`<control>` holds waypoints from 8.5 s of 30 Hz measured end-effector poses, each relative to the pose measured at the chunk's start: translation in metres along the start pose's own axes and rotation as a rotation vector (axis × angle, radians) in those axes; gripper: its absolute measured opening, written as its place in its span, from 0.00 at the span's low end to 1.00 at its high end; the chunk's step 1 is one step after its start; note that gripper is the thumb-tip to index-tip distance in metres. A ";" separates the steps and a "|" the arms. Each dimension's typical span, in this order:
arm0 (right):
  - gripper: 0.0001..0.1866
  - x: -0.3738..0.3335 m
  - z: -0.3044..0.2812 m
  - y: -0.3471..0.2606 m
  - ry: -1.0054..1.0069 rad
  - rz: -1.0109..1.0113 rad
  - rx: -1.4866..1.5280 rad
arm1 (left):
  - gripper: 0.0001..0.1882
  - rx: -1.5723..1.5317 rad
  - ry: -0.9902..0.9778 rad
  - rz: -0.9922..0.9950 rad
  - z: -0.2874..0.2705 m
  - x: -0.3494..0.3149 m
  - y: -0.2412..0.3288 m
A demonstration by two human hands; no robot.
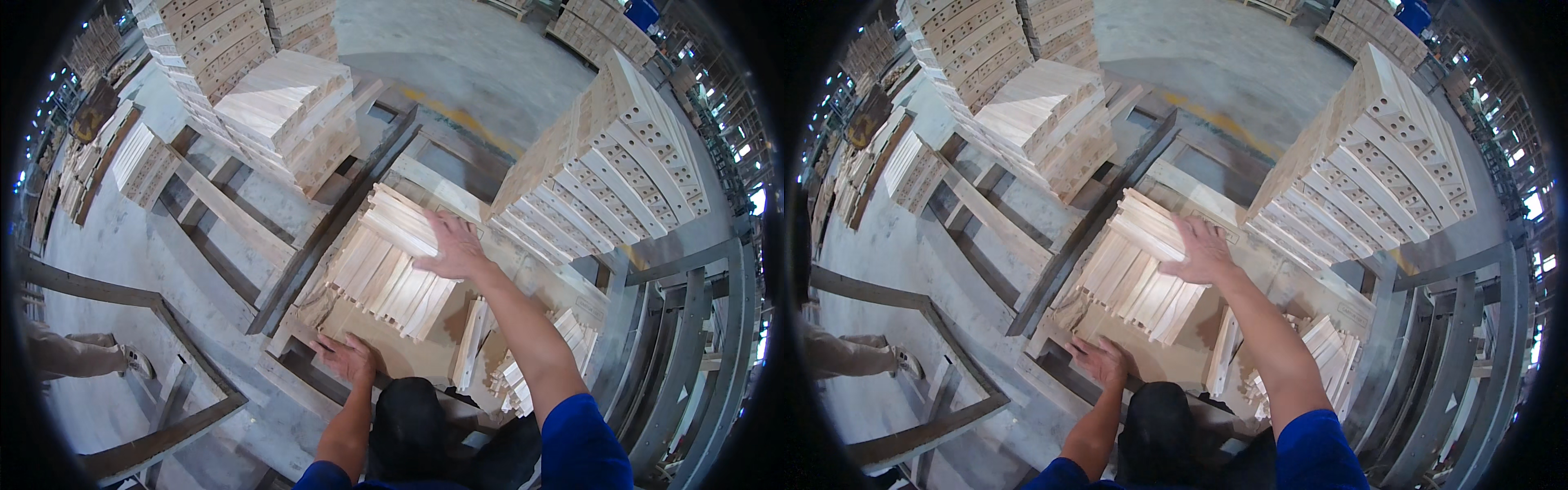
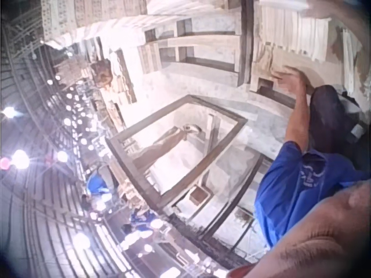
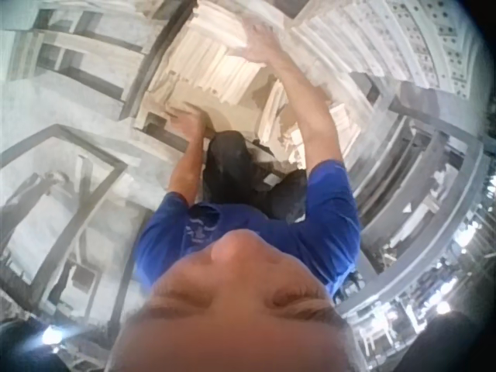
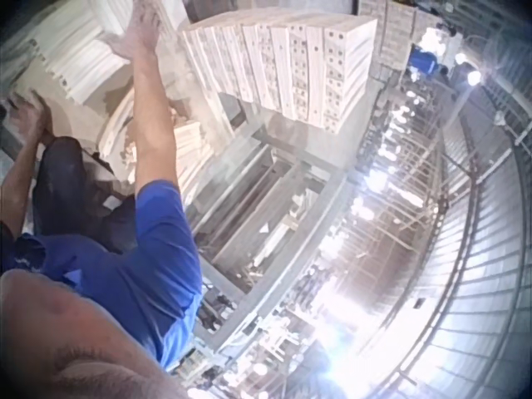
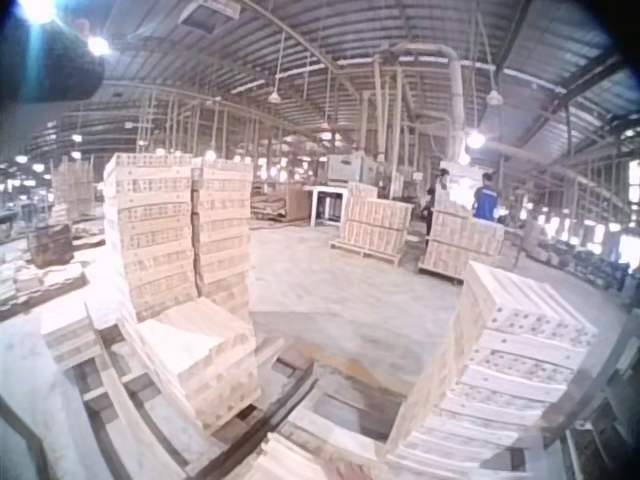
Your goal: The person sits on the floor and repeatedly picks up small wooden pieces, aligns them, and stacks them into neat piles. The person then carries a stack to a nearby workbench and places it down.
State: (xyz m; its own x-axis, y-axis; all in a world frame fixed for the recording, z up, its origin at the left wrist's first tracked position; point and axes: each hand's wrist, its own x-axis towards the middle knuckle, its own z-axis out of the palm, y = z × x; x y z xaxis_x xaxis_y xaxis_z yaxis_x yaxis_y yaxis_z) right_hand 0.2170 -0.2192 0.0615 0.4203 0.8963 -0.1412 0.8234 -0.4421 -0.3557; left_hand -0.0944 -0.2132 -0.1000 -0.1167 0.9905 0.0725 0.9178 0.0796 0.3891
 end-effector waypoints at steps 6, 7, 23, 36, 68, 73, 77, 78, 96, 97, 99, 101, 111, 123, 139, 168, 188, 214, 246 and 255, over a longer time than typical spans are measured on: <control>0.46 -0.058 0.059 0.055 0.690 0.494 1.401 | 0.24 -0.649 0.216 0.143 -0.040 0.090 -0.005; 0.44 -0.070 0.071 0.061 0.762 0.612 1.458 | 0.24 -0.944 0.071 0.181 -0.039 0.121 0.027; 0.46 -0.030 0.117 0.029 0.709 0.729 1.692 | 0.29 -0.773 -1.087 0.740 0.043 0.226 0.263; 0.29 -0.031 0.092 0.044 0.736 0.537 1.315 | 0.35 -0.866 -0.831 0.590 0.037 0.215 0.236; 0.17 -0.115 0.147 -0.044 0.789 0.766 1.756 | 0.36 -0.798 -1.011 0.564 0.014 0.205 0.187; 0.20 -0.122 0.150 -0.037 0.583 0.892 1.079 | 0.38 -0.729 -1.005 0.547 0.012 0.202 0.186; 0.21 -0.119 0.146 -0.039 0.676 0.825 1.196 | 0.39 -0.694 -1.012 0.564 0.011 0.199 0.188; 0.21 -0.118 0.148 -0.041 0.715 0.808 1.240 | 0.39 -0.708 -1.027 0.560 0.011 0.198 0.189; 0.27 -0.073 0.119 0.078 0.869 0.690 1.062 | 0.37 -0.574 -0.445 0.946 -0.010 0.176 0.184; 0.28 -0.058 0.108 0.087 0.780 0.650 1.101 | 0.38 -0.527 -0.330 1.080 -0.014 0.171 0.177; 0.30 -0.041 0.087 0.101 0.602 0.589 1.164 | 0.43 -0.427 -0.278 1.265 -0.022 0.144 0.173; 0.31 -0.025 0.062 0.098 0.396 0.580 1.063 | 0.46 -0.362 -0.210 1.328 -0.029 0.114 0.166; 0.55 -0.027 0.004 0.039 0.043 0.096 0.173 | 0.52 -0.437 -0.132 0.731 -0.021 0.097 0.178; 0.60 -0.036 0.006 0.029 0.031 0.043 0.012 | 0.47 -0.570 -0.370 0.664 -0.012 0.137 0.182; 0.37 -0.440 0.078 0.042 0.932 1.132 0.578 | 0.42 -0.358 -1.019 1.123 -0.083 -0.238 0.186; 0.64 -0.404 0.060 0.039 0.464 1.371 0.214 | 0.45 0.090 -0.883 1.246 -0.099 -0.285 0.234; 0.58 -0.373 0.036 0.012 0.534 0.495 0.123 | 0.25 -0.889 -0.829 0.306 -0.149 -0.130 0.114; 0.54 -0.081 0.039 -0.085 0.005 -0.114 -0.234 | 0.30 -0.611 -0.239 -0.199 -0.104 -0.018 0.100; 0.38 -0.184 0.142 -0.087 0.608 0.791 0.966 | 0.24 -0.904 -0.174 0.276 -0.050 0.142 0.068; 0.48 -0.116 0.143 -0.078 0.848 0.498 1.391 | 0.31 -0.912 -1.256 0.246 -0.034 0.214 0.138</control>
State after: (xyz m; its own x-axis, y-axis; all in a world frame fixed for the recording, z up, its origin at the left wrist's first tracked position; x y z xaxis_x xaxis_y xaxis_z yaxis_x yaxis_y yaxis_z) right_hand 0.0494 -0.2836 -0.0263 0.9643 0.2192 -0.1489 -0.1781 0.1199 -0.9767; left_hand -0.0062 0.0060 0.0007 0.7995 0.4614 -0.3845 0.2821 0.2767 0.9186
